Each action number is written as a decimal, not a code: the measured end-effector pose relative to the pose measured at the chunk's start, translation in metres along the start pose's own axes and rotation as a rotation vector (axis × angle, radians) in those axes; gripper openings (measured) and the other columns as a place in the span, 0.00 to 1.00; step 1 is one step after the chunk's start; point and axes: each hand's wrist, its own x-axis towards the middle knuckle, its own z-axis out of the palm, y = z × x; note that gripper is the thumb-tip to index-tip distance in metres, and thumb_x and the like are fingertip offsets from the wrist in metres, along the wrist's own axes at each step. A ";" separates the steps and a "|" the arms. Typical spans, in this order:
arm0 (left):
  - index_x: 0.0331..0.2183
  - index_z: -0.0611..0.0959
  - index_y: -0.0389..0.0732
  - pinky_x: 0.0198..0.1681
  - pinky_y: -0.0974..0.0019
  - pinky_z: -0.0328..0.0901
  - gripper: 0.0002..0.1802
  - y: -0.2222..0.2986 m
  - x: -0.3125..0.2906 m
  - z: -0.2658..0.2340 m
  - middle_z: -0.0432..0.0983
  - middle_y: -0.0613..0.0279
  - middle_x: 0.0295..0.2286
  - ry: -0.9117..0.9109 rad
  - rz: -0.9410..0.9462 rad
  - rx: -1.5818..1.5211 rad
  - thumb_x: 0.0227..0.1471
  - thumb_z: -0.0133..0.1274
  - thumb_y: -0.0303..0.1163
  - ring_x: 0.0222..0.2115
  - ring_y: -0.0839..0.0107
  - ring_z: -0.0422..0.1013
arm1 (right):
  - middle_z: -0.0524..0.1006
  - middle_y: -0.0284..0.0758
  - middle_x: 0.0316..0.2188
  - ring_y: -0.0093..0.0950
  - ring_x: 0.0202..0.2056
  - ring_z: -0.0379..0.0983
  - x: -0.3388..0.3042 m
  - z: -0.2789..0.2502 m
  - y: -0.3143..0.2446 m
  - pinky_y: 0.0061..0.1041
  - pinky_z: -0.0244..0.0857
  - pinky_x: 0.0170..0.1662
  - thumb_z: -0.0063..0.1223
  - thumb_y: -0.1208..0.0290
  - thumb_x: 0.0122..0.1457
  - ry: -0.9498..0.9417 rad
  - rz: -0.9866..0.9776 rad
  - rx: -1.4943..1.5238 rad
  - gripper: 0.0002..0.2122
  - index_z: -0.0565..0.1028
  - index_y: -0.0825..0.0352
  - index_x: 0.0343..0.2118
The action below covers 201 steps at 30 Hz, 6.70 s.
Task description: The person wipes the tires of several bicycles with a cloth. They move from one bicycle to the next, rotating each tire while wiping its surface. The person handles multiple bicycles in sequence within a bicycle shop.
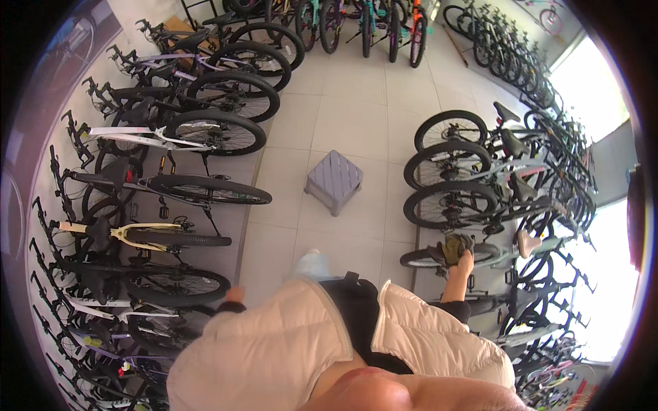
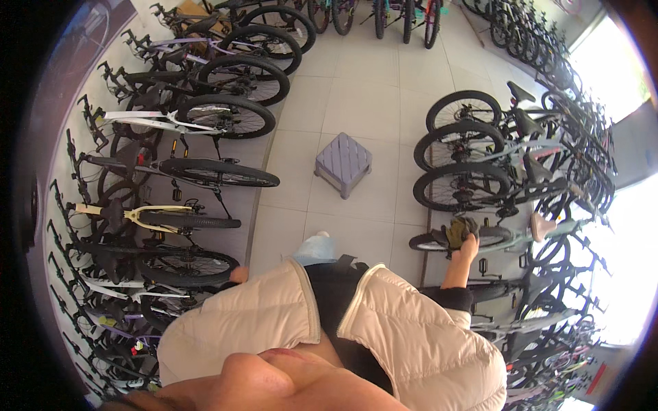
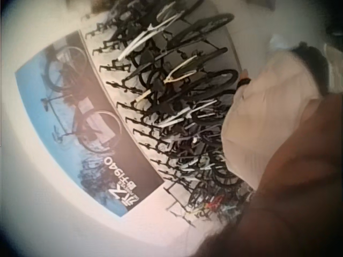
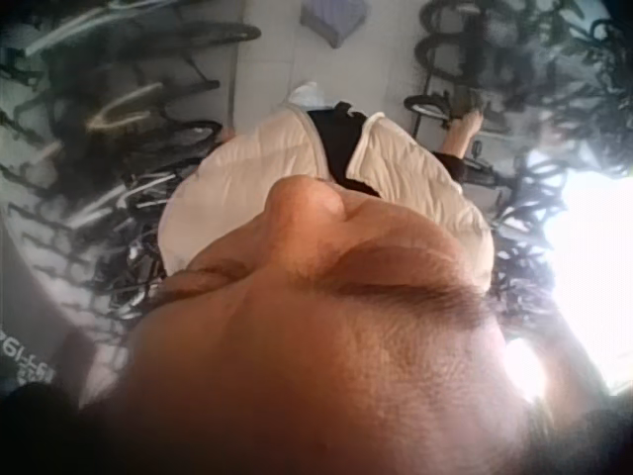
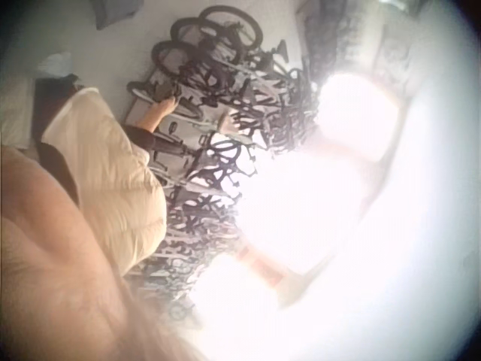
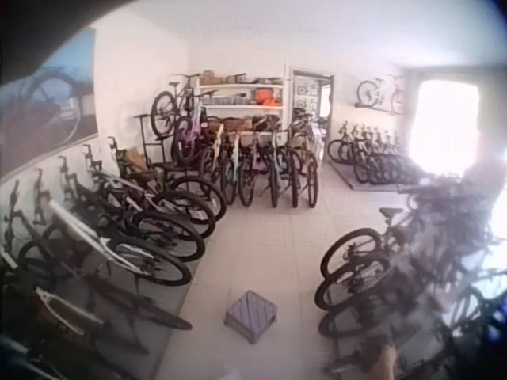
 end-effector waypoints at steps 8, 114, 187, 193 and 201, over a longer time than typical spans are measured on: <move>0.40 0.79 0.35 0.48 0.54 0.62 0.22 0.163 0.122 -0.234 0.75 0.44 0.38 0.490 0.052 -0.747 0.48 0.49 0.41 0.44 0.49 0.68 | 0.69 0.44 0.45 0.42 0.43 0.71 0.069 0.055 -0.012 0.40 0.71 0.42 0.40 0.75 0.56 0.096 -0.035 0.008 0.18 0.65 0.72 0.50; 0.49 0.71 0.29 0.60 0.49 0.41 0.30 -0.016 0.719 -0.754 0.60 0.42 0.53 1.217 -0.448 -0.671 0.53 0.38 0.44 0.56 0.45 0.53 | 0.66 0.53 0.47 0.49 0.50 0.63 0.051 1.136 0.538 0.42 0.59 0.53 0.50 0.68 0.51 -2.418 -0.366 -1.817 0.22 0.67 0.69 0.49; 0.56 0.56 0.25 0.60 0.47 0.42 0.38 0.028 0.228 -0.371 0.52 0.36 0.55 1.313 -1.473 -0.828 0.46 0.42 0.37 0.56 0.40 0.49 | 0.61 0.48 0.55 0.43 0.58 0.55 -0.556 0.683 0.606 0.34 0.51 0.58 0.37 0.77 0.58 -2.348 0.567 -1.011 0.23 0.55 0.69 0.59; 0.57 0.55 0.25 0.61 0.47 0.41 0.39 0.029 0.227 -0.371 0.51 0.37 0.56 1.362 -1.463 -0.910 0.53 0.34 0.47 0.58 0.42 0.48 | 0.58 0.51 0.50 0.47 0.55 0.53 -0.375 0.616 0.525 0.37 0.45 0.60 0.38 0.82 0.49 -2.821 0.236 -0.859 0.24 0.55 0.76 0.53; 0.56 0.59 0.27 0.59 0.49 0.45 0.36 0.032 0.232 -0.366 0.54 0.38 0.55 1.367 -1.499 -0.886 0.54 0.32 0.45 0.56 0.42 0.51 | 0.64 0.52 0.45 0.52 0.49 0.60 -0.184 0.578 0.540 0.43 0.57 0.52 0.49 0.79 0.48 -3.064 -0.105 -1.638 0.21 0.62 0.71 0.48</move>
